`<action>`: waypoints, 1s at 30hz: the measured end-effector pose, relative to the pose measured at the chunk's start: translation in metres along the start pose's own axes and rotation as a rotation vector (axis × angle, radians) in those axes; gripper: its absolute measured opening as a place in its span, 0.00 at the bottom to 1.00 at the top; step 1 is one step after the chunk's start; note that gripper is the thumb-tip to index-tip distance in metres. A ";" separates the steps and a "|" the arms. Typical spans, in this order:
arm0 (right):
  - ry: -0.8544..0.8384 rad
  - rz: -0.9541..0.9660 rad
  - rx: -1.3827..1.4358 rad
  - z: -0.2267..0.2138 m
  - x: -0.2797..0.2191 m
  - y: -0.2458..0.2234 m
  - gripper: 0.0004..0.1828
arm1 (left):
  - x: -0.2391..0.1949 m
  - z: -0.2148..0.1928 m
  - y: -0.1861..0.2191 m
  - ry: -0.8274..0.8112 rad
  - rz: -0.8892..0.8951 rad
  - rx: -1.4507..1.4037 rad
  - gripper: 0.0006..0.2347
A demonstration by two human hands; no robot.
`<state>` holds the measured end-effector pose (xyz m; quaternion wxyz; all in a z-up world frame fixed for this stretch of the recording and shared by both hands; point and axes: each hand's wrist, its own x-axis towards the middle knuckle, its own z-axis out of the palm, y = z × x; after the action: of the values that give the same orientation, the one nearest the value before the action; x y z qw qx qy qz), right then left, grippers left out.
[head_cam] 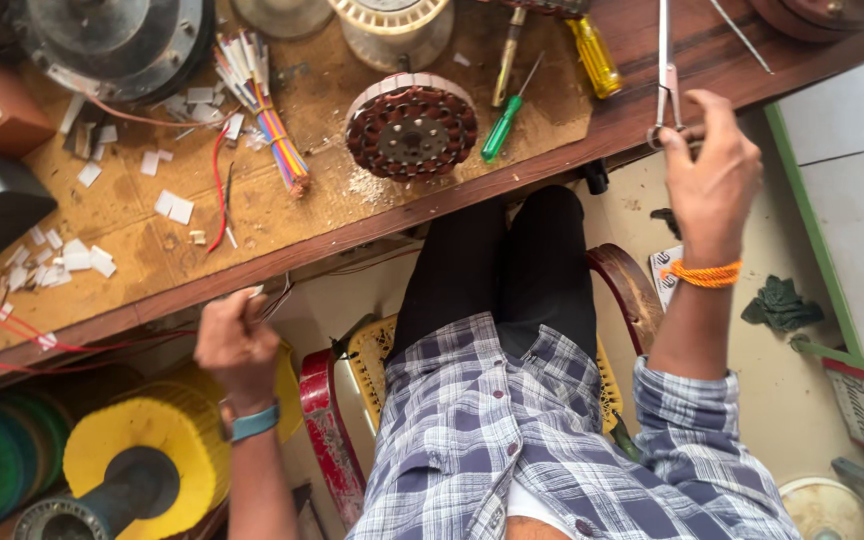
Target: The person cuts small white plastic pieces with scissors and inserts them into slots on a circular motor stator. They use a green screwdriver to press the pieces into place and repeat the process for multiple slots.
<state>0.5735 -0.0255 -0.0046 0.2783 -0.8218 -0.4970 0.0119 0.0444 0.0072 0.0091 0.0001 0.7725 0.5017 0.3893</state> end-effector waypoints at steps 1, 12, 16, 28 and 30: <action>-0.008 0.020 -0.041 -0.001 0.000 0.003 0.24 | 0.001 0.008 0.012 -0.008 -0.091 -0.134 0.04; -0.202 0.404 1.596 0.013 -0.082 0.006 0.23 | 0.013 0.123 0.132 -0.522 -0.846 -1.643 0.06; -0.382 0.301 1.738 0.022 -0.115 -0.039 0.30 | 0.019 0.149 0.162 -0.598 -0.661 -1.665 0.04; -0.501 0.342 1.431 0.009 -0.098 -0.082 0.15 | 0.018 0.159 0.178 -0.637 -0.691 -1.363 0.04; -0.533 0.308 1.365 0.010 -0.101 -0.080 0.13 | 0.018 0.159 0.180 -0.672 -0.716 -1.353 0.04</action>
<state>0.4548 -0.0767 -0.0016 0.5917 -0.4960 -0.3091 0.5553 0.2832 -0.0064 -0.0205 0.7371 0.4745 0.3482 0.3320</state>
